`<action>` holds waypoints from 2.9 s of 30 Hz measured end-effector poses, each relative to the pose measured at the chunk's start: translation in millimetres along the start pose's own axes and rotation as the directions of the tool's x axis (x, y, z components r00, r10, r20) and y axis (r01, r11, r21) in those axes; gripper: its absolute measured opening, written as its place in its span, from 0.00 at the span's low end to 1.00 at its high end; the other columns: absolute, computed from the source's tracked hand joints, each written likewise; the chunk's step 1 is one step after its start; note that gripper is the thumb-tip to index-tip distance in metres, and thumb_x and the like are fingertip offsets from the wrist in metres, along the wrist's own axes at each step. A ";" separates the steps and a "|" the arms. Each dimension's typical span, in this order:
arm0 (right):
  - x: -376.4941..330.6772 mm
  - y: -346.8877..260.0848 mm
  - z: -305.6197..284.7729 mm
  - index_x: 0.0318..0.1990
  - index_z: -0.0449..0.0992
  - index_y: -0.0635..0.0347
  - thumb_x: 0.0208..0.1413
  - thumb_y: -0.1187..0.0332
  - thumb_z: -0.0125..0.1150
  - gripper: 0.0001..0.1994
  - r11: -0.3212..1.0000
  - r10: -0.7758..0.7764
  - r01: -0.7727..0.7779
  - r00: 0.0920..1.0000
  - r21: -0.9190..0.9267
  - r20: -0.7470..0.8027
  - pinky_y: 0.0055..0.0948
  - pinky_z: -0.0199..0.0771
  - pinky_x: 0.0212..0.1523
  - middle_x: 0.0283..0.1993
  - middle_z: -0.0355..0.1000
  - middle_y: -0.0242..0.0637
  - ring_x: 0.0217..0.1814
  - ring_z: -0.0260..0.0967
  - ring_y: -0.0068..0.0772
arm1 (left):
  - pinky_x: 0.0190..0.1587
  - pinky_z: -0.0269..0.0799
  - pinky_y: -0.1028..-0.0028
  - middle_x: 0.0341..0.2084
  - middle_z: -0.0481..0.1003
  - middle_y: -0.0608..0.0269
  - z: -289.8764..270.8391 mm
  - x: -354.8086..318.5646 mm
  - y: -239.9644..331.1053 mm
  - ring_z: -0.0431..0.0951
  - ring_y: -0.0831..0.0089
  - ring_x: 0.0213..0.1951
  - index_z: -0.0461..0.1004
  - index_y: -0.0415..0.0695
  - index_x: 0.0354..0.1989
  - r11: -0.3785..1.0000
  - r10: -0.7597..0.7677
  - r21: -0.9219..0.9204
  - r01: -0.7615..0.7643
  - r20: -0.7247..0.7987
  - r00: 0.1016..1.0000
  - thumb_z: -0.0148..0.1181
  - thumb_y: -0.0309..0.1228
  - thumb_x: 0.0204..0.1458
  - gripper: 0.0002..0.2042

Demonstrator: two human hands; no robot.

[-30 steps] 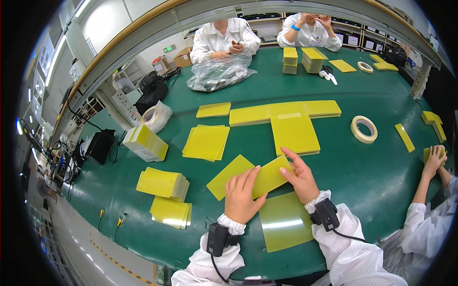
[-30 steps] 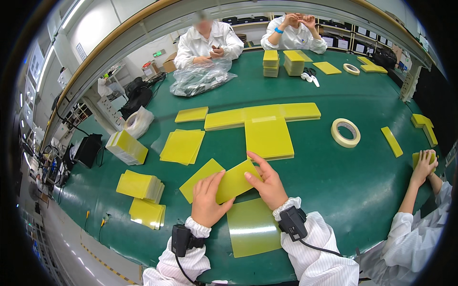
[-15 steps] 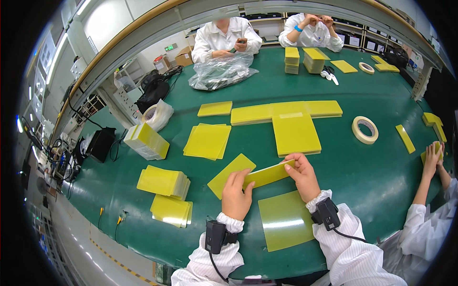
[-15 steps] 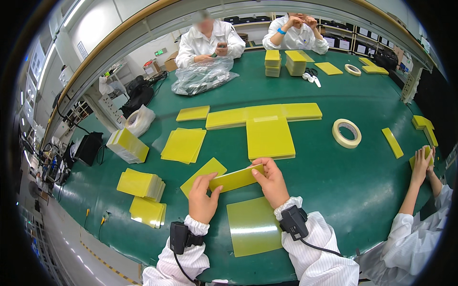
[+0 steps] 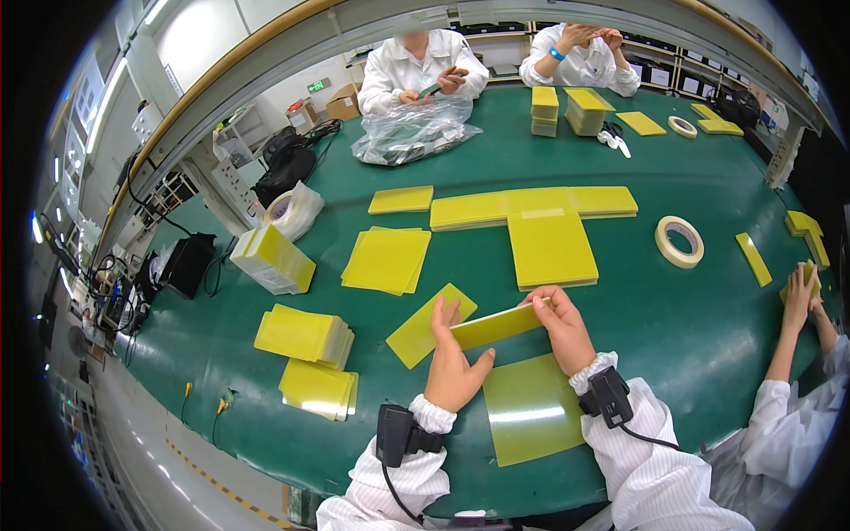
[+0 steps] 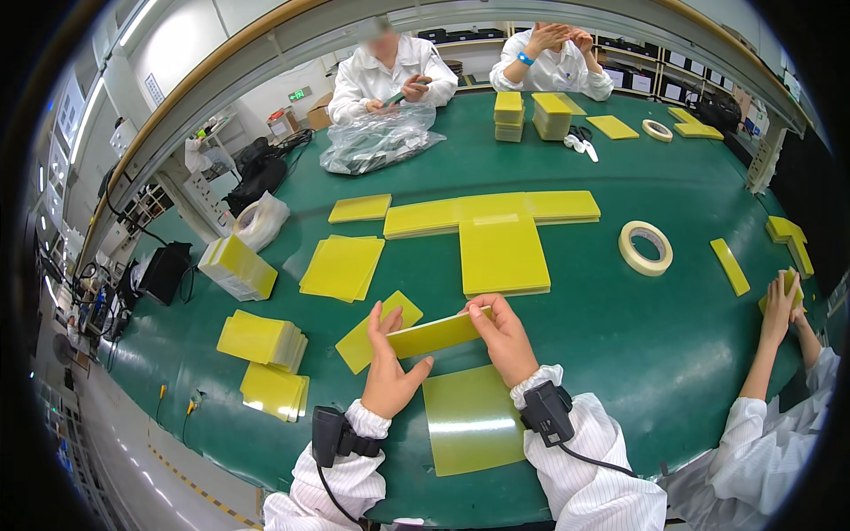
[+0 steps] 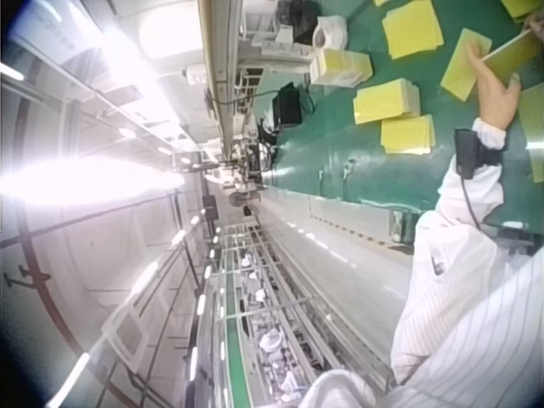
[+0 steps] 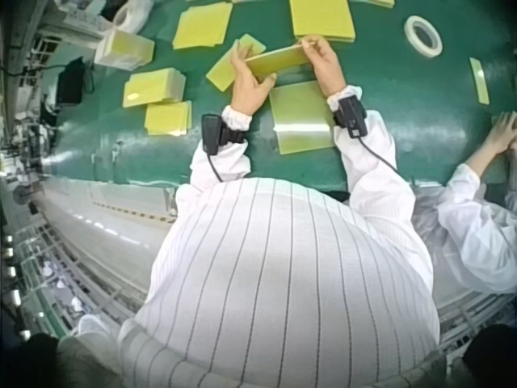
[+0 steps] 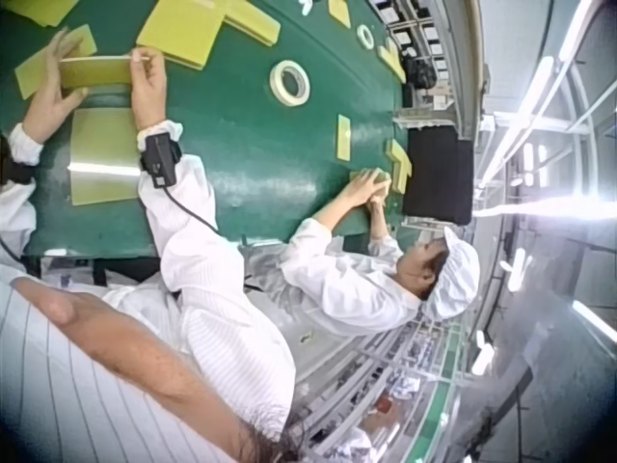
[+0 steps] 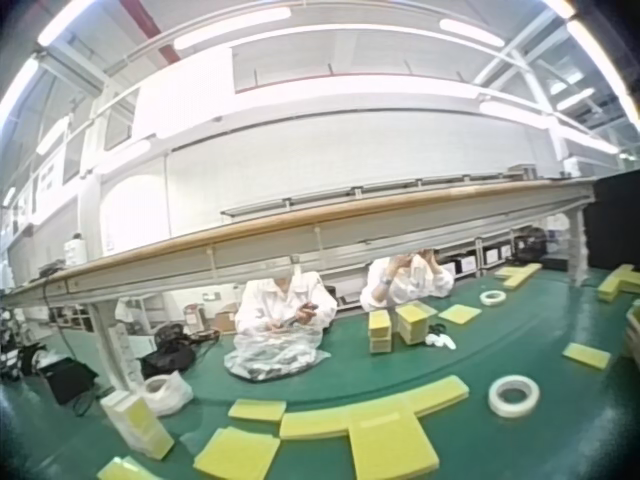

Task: The worker is inspecting and stacking yellow semi-transparent sheets on an assembly line table.

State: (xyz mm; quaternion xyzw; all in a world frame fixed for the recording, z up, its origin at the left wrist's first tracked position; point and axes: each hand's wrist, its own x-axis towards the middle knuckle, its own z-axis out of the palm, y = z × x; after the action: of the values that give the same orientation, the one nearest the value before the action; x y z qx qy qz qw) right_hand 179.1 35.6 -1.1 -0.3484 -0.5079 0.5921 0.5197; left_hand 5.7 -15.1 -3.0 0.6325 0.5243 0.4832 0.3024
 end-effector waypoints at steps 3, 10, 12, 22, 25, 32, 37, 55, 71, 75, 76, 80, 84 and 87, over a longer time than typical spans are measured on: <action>-0.6 -0.4 -0.8 0.41 0.64 0.58 0.61 0.64 0.43 0.09 0.999 0.003 -0.002 1.000 -0.053 0.016 0.22 0.57 0.50 0.39 0.68 0.32 0.44 0.62 0.21 | 0.58 0.55 0.65 0.62 0.43 0.42 -3.2 2.2 -1.6 0.49 0.51 0.63 0.27 0.44 0.63 0.997 0.041 -0.067 -0.039 0.022 0.999 0.57 0.21 0.42 0.46; -0.4 0.4 -0.2 0.43 0.62 0.58 0.62 0.61 0.43 0.10 0.972 -0.164 0.163 0.986 -0.168 0.004 0.22 0.57 0.50 0.44 0.68 0.33 0.46 0.60 0.22 | 0.63 0.40 0.66 0.65 0.37 0.47 -6.4 5.5 -7.1 0.41 0.59 0.65 0.27 0.47 0.63 0.949 0.052 -0.314 -0.036 0.042 0.998 0.57 0.20 0.39 0.48; -0.1 -0.4 0.5 0.42 0.63 0.58 0.62 0.62 0.42 0.10 0.974 -0.152 0.153 0.988 -0.166 0.018 0.22 0.57 0.50 0.43 0.68 0.33 0.46 0.61 0.22 | 0.64 0.35 0.66 0.65 0.39 0.48 -6.6 5.1 -7.5 0.41 0.61 0.65 0.29 0.47 0.63 0.957 0.056 -0.287 -0.046 0.027 0.998 0.57 0.21 0.39 0.46; -0.4 -3.3 1.2 0.35 0.66 0.61 0.63 0.63 0.38 0.12 0.993 -0.103 0.100 0.993 -0.058 -0.060 0.22 0.57 0.49 0.36 0.68 0.33 0.42 0.61 0.21 | 0.61 0.46 0.70 0.58 0.56 0.53 -6.7 6.8 -5.6 0.54 0.66 0.61 0.53 0.41 0.57 0.929 0.023 -0.370 0.011 0.088 0.996 0.52 0.27 0.51 0.25; 0.4 -2.8 0.9 0.34 0.66 0.60 0.63 0.63 0.39 0.12 0.990 -0.033 0.025 0.998 -0.140 -0.054 0.21 0.57 0.49 0.35 0.68 0.32 0.41 0.61 0.21 | 0.54 0.56 0.75 0.49 0.68 0.56 -6.4 7.6 -5.5 0.65 0.72 0.52 0.62 0.39 0.50 0.960 -0.099 -0.253 0.119 0.089 0.991 0.47 0.32 0.57 0.14; 0.6 -2.7 0.7 0.34 0.67 0.60 0.62 0.63 0.41 0.11 0.996 -0.037 0.033 0.998 -0.081 -0.044 0.19 0.56 0.47 0.33 0.68 0.30 0.40 0.60 0.20 | 0.51 0.59 0.77 0.42 0.74 0.56 -3.3 6.2 -1.0 0.70 0.74 0.44 0.64 0.39 0.45 0.958 -0.114 -0.267 0.102 -0.030 0.993 0.37 0.36 0.61 0.14; 1.5 -2.2 0.2 0.34 0.67 0.60 0.61 0.65 0.41 0.10 0.998 0.003 -0.009 0.995 -0.062 -0.101 0.19 0.55 0.47 0.34 0.67 0.30 0.40 0.59 0.19 | 0.52 0.57 0.76 0.43 0.73 0.54 -4.7 6.0 1.0 0.70 0.73 0.44 0.64 0.38 0.45 0.948 -0.169 -0.283 0.146 -0.058 0.984 0.36 0.37 0.61 0.15; -0.4 4.9 -3.1 0.36 0.65 0.60 0.62 0.60 0.42 0.12 0.982 -0.074 0.076 0.997 -0.173 0.013 0.17 0.59 0.39 0.32 0.65 0.28 0.35 0.58 0.17 | 0.33 0.62 0.79 0.30 0.70 0.62 -1.2 3.7 -11.1 0.67 0.77 0.28 0.65 0.39 0.38 0.976 -0.018 -0.216 0.000 -0.084 0.996 0.50 0.35 0.56 0.11; 1.3 7.6 -3.5 0.36 0.66 0.60 0.59 0.62 0.49 0.10 0.981 0.022 -0.013 0.999 -0.192 0.044 0.18 0.59 0.37 0.31 0.66 0.28 0.33 0.59 0.16 | 0.30 0.59 0.82 0.24 0.69 0.68 -4.5 5.1 -10.9 0.63 0.84 0.26 0.66 0.38 0.33 0.958 -0.160 -0.258 0.126 -0.114 0.981 0.47 0.35 0.58 0.11; 0.5 9.4 -2.2 0.34 0.67 0.60 0.54 0.61 0.57 0.12 0.990 0.009 -0.005 1.000 -0.140 0.029 0.18 0.58 0.33 0.28 0.66 0.27 0.31 0.58 0.15 | 0.41 0.60 0.81 0.31 0.72 0.64 -4.6 3.7 -11.6 0.66 0.82 0.34 0.65 0.39 0.32 0.942 -0.222 -0.266 0.206 -0.033 0.974 0.45 0.34 0.59 0.10; 0.3 9.4 -1.4 0.33 0.67 0.59 0.52 0.61 0.59 0.12 0.984 0.015 -0.015 1.000 -0.177 0.000 0.17 0.58 0.32 0.27 0.65 0.27 0.30 0.58 0.15 | 0.41 0.60 0.81 0.31 0.72 0.64 -4.1 3.5 -11.0 0.66 0.82 0.34 0.65 0.39 0.32 0.941 -0.212 -0.278 0.192 -0.043 0.976 0.45 0.34 0.59 0.10; 0.6 7.2 -1.7 0.31 0.68 0.59 0.49 0.60 0.63 0.13 0.983 -0.005 -0.001 0.999 -0.181 -0.033 0.17 0.57 0.30 0.25 0.64 0.26 0.28 0.57 0.15 | 0.42 0.61 0.81 0.31 0.72 0.63 -0.5 2.8 -8.0 0.66 0.82 0.34 0.66 0.38 0.31 0.956 -0.149 -0.258 0.140 -0.017 0.989 0.45 0.33 0.59 0.10; 0.6 6.4 -3.1 0.31 0.68 0.59 0.52 0.62 0.60 0.11 0.986 0.041 -0.051 0.997 -0.158 -0.065 0.17 0.57 0.30 0.25 0.64 0.25 0.28 0.57 0.14 | 0.43 0.60 0.80 0.31 0.72 0.63 -0.5 2.4 -5.6 0.66 0.81 0.35 0.66 0.38 0.31 0.965 -0.165 -0.208 0.160 -0.003 0.986 0.45 0.33 0.59 0.10; 1.1 6.8 -4.2 0.31 0.68 0.60 0.54 0.63 0.55 0.09 0.993 0.044 -0.051 0.997 -0.103 -0.065 0.17 0.57 0.32 0.27 0.64 0.25 0.30 0.57 0.14 | 0.43 0.60 0.80 0.31 0.72 0.63 -0.2 2.4 -4.8 0.66 0.81 0.35 0.66 0.38 0.32 0.967 -0.154 -0.206 0.148 -0.014 0.988 0.45 0.33 0.59 0.10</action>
State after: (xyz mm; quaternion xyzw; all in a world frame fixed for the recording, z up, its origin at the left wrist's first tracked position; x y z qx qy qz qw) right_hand 181.0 38.0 -8.5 -0.4055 -0.5131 0.5657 0.5022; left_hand 3.7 -11.6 -6.5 0.5492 0.5231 0.5194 0.3937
